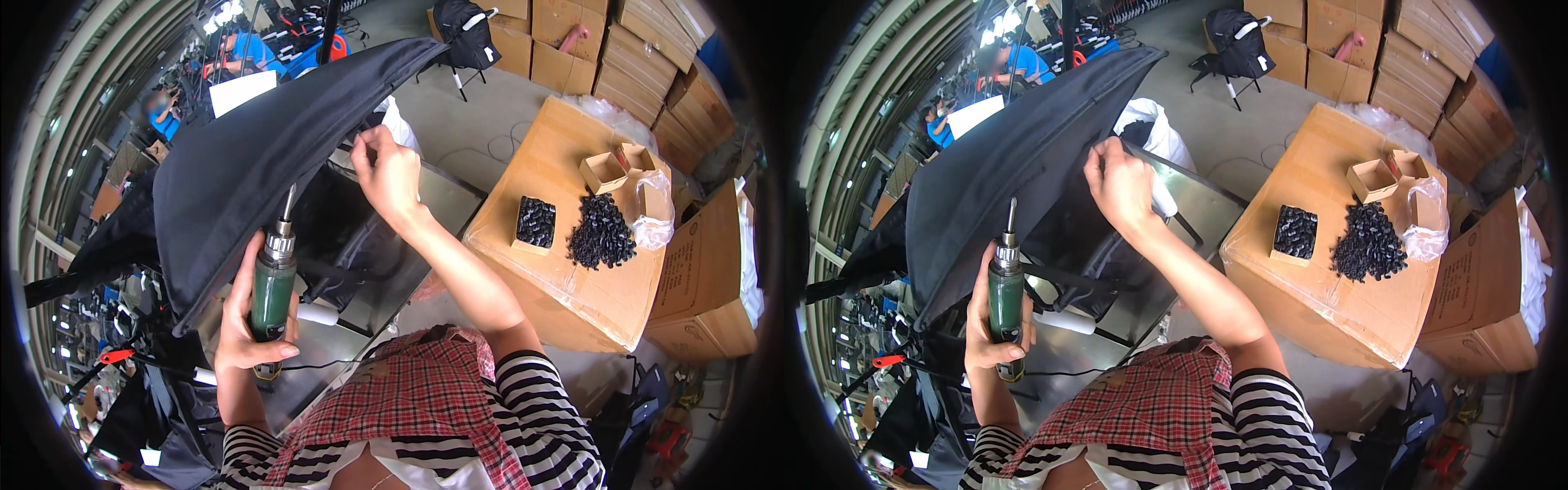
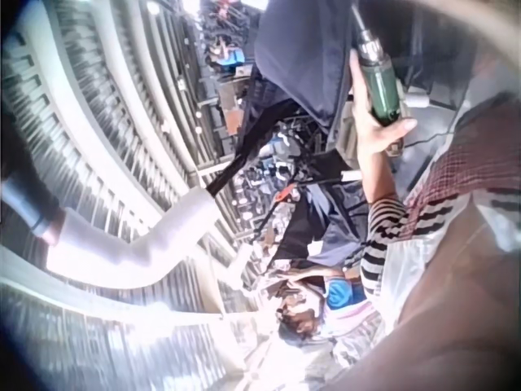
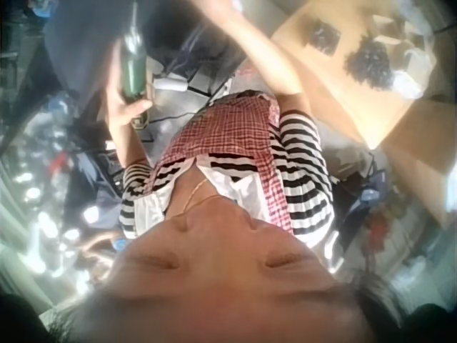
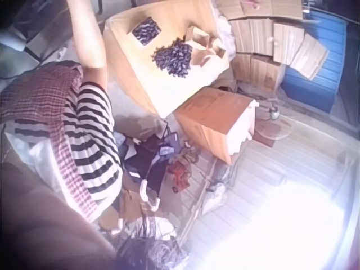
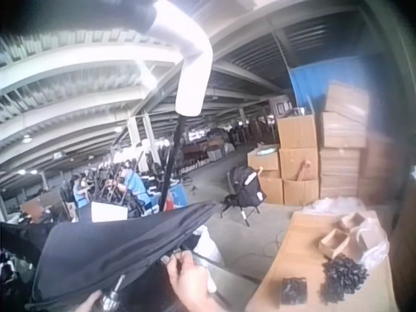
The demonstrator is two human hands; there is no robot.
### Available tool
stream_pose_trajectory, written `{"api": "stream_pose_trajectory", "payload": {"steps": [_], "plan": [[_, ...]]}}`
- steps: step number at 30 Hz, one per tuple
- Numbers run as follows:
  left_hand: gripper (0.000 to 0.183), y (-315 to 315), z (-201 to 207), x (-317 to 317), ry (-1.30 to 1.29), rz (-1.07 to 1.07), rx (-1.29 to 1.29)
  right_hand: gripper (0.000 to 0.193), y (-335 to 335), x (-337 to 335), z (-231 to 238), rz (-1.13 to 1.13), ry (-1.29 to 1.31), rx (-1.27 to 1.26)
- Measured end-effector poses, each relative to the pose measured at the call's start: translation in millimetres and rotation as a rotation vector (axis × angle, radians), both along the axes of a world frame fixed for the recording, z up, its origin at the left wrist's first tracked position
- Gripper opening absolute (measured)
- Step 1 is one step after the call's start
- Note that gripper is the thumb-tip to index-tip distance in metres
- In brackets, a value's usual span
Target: The person assembles a black baby stroller using a green electric screwdriver. They repeatedly pick up black plastic fasteners from a cardboard box, attach them to the stroller frame, and tighten them. The person also adjusts and pulls straps on the stroller fabric. Other workers are visible in the background performing similar tasks.
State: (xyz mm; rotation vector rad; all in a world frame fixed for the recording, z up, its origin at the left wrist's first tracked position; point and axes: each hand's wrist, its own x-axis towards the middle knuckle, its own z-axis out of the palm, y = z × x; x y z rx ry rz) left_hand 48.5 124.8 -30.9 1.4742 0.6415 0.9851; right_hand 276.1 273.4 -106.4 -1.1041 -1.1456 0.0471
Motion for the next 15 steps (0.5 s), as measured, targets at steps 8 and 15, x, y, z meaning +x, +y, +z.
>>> {"api": "stream_pose_trajectory", "payload": {"steps": [8, 15], "plan": [[0.132, 3, -2, -3, 0.027, -0.036, 0.033, 0.019, 20, -3, -6, 0.035, 0.046, 0.048], [0.129, 4, -1, -2, 0.015, -0.039, 0.025, 0.033, 30, 2, 6, 0.020, 0.171, -0.001]]}}
